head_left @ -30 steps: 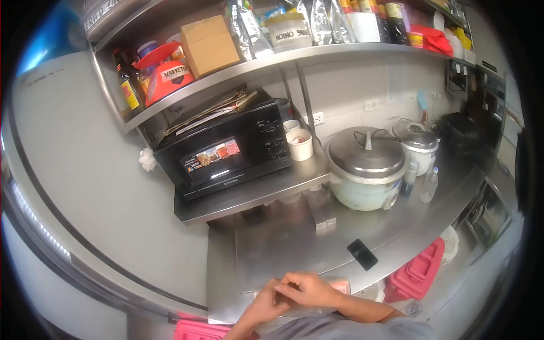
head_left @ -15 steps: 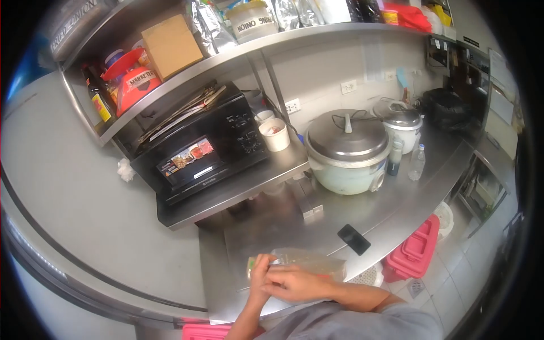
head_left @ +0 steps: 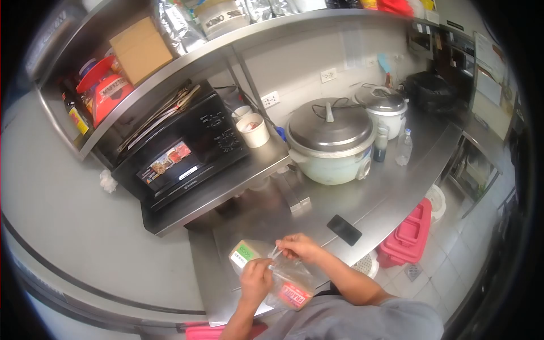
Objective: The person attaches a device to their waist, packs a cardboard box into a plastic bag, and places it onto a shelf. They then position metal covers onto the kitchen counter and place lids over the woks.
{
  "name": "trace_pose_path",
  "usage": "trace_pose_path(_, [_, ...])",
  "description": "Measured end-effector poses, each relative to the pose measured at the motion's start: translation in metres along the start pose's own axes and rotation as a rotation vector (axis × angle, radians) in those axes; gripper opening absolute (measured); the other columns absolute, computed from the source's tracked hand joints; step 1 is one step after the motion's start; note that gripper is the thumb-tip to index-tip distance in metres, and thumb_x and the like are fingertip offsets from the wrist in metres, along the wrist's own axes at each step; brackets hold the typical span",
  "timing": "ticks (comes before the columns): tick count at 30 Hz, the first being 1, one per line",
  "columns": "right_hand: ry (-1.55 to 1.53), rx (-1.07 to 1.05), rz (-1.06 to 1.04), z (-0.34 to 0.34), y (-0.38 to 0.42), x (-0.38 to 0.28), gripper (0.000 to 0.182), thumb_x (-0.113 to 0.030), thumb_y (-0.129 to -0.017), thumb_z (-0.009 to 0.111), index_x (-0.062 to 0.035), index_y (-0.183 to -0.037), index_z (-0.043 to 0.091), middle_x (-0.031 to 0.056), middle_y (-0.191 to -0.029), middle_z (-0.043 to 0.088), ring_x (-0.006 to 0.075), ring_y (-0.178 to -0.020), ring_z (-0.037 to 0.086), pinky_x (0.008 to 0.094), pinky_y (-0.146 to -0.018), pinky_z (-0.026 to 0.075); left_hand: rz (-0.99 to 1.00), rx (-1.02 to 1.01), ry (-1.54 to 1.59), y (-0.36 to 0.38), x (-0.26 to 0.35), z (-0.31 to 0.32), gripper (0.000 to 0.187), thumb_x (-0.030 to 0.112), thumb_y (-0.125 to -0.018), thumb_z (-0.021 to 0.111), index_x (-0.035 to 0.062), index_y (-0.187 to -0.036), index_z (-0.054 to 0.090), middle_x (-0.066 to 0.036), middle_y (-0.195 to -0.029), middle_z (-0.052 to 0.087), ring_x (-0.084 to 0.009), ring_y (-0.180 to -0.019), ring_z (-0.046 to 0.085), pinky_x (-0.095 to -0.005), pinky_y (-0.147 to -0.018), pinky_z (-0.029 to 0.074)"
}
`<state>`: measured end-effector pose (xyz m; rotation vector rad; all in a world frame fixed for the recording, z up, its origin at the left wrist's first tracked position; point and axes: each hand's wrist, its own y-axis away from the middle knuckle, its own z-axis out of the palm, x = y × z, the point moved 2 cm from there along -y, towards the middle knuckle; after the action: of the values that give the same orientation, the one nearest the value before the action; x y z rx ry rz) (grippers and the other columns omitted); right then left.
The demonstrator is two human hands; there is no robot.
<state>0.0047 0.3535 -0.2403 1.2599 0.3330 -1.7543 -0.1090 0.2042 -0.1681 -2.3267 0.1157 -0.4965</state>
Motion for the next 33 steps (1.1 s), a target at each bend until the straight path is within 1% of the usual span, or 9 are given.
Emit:
trace_pose_path(3, [0.141, 0.034, -0.150, 0.002, 0.010, 0.000, 0.029, -0.034, -0.091, 0.067, -0.0064, -0.083, 0.065, -0.0004, -0.068, 0.061, 0.0076, -0.057, 0.055, 0.0215, -0.053, 0.043, -0.460, -0.024, 0.017, -0.005, 0.004, -0.009, 0.014, 0.005, -0.075, 0.069, 0.0046, -0.089, 0.067, -0.013, -0.081, 0.067, -0.0305, -0.070, 0.065, -0.0388, -0.066, 0.052])
trace_pose_path(6, [0.281, 0.084, -0.255, 0.003, 0.021, -0.006, 0.030, -0.033, -0.091, 0.067, -0.0028, -0.090, 0.065, 0.0032, -0.072, 0.063, 0.0119, -0.063, 0.059, 0.0261, -0.059, 0.048, -0.365, -0.077, -0.048, -0.001, -0.008, -0.005, 0.012, 0.008, -0.078, 0.069, 0.0020, -0.088, 0.067, -0.017, -0.081, 0.066, -0.0310, -0.070, 0.066, -0.0394, -0.065, 0.052])
trace_pose_path(10, [0.653, 0.369, -0.637, 0.007, 0.047, -0.013, 0.034, -0.028, -0.088, 0.067, -0.0040, -0.111, 0.060, 0.0116, -0.096, 0.063, 0.0224, -0.079, 0.063, 0.0344, -0.071, 0.052, -0.714, -0.304, 0.189, -0.003, -0.024, 0.005, 0.007, 0.007, -0.076, 0.066, 0.0007, -0.078, 0.065, -0.009, -0.071, 0.064, -0.0197, -0.065, 0.061, -0.0328, -0.060, 0.048])
trace_pose_path(12, [0.670, 0.193, -0.668, 0.020, 0.064, -0.015, 0.032, -0.027, -0.089, 0.066, -0.0057, -0.112, 0.060, 0.0113, -0.099, 0.062, 0.0240, -0.080, 0.064, 0.0358, -0.071, 0.052, -0.952, -0.411, 0.412, -0.009, -0.036, 0.005, 0.006, 0.004, -0.075, 0.062, -0.0001, -0.071, 0.064, -0.003, -0.063, 0.059, -0.0106, -0.059, 0.054, -0.0271, -0.052, 0.041])
trace_pose_path(15, [0.674, 0.048, -0.673, 0.028, 0.062, -0.002, 0.029, -0.026, -0.089, 0.065, -0.0070, -0.111, 0.060, 0.0102, -0.101, 0.060, 0.0259, -0.085, 0.064, 0.0376, -0.072, 0.052, -1.064, -0.583, 0.658, -0.018, -0.056, 0.007, 0.007, 0.004, -0.075, 0.062, 0.0005, -0.069, 0.062, -0.001, -0.061, 0.055, -0.0096, -0.056, 0.049, -0.0246, -0.050, 0.036])
trace_pose_path(16, [0.670, 0.017, -0.671, 0.030, 0.059, 0.004, 0.028, -0.025, -0.089, 0.065, -0.0073, -0.111, 0.060, 0.0098, -0.101, 0.060, 0.0264, -0.087, 0.064, 0.0382, -0.073, 0.051, -1.083, -0.635, 0.639, -0.023, -0.055, 0.010, 0.008, 0.004, -0.077, 0.060, -0.0021, -0.072, 0.063, -0.003, -0.062, 0.055, -0.0102, -0.058, 0.049, -0.0252, -0.051, 0.036])
trace_pose_path(19, [0.923, 0.224, -1.102, 0.026, 0.047, 0.007, 0.026, -0.024, -0.091, 0.061, -0.0050, -0.108, 0.061, 0.0096, -0.098, 0.059, 0.0262, -0.084, 0.062, 0.0345, -0.073, 0.052, -1.127, -0.646, 0.698, -0.032, -0.053, 0.017, 0.010, 0.003, -0.081, 0.060, -0.0045, -0.077, 0.065, -0.005, -0.067, 0.059, -0.0112, -0.059, 0.051, -0.0250, -0.054, 0.039])
trace_pose_path(25, [1.230, 0.109, -1.050, 0.008, 0.041, -0.014, 0.014, -0.015, -0.084, 0.058, -0.0027, -0.090, 0.058, 0.0091, -0.088, 0.056, 0.0257, -0.082, 0.061, 0.0392, -0.072, 0.051, -1.229, -0.641, 0.694, -0.046, -0.046, 0.036, 0.018, 0.008, -0.085, 0.060, -0.0075, -0.090, 0.067, -0.007, -0.078, 0.065, -0.0144, -0.069, 0.058, -0.0271, -0.067, 0.048])
trace_pose_path(33, [1.312, -0.020, -1.023, -0.013, 0.026, -0.028, 0.016, -0.015, -0.078, 0.061, -0.0022, -0.087, 0.058, 0.0134, -0.085, 0.058, 0.0289, -0.078, 0.063, 0.0396, -0.065, 0.052, -1.166, -0.662, 0.673, -0.038, -0.042, 0.059, 0.016, 0.008, -0.091, 0.058, -0.0036, -0.082, 0.064, -0.003, -0.069, 0.059, -0.0085, -0.057, 0.045, -0.0234, -0.055, 0.036])
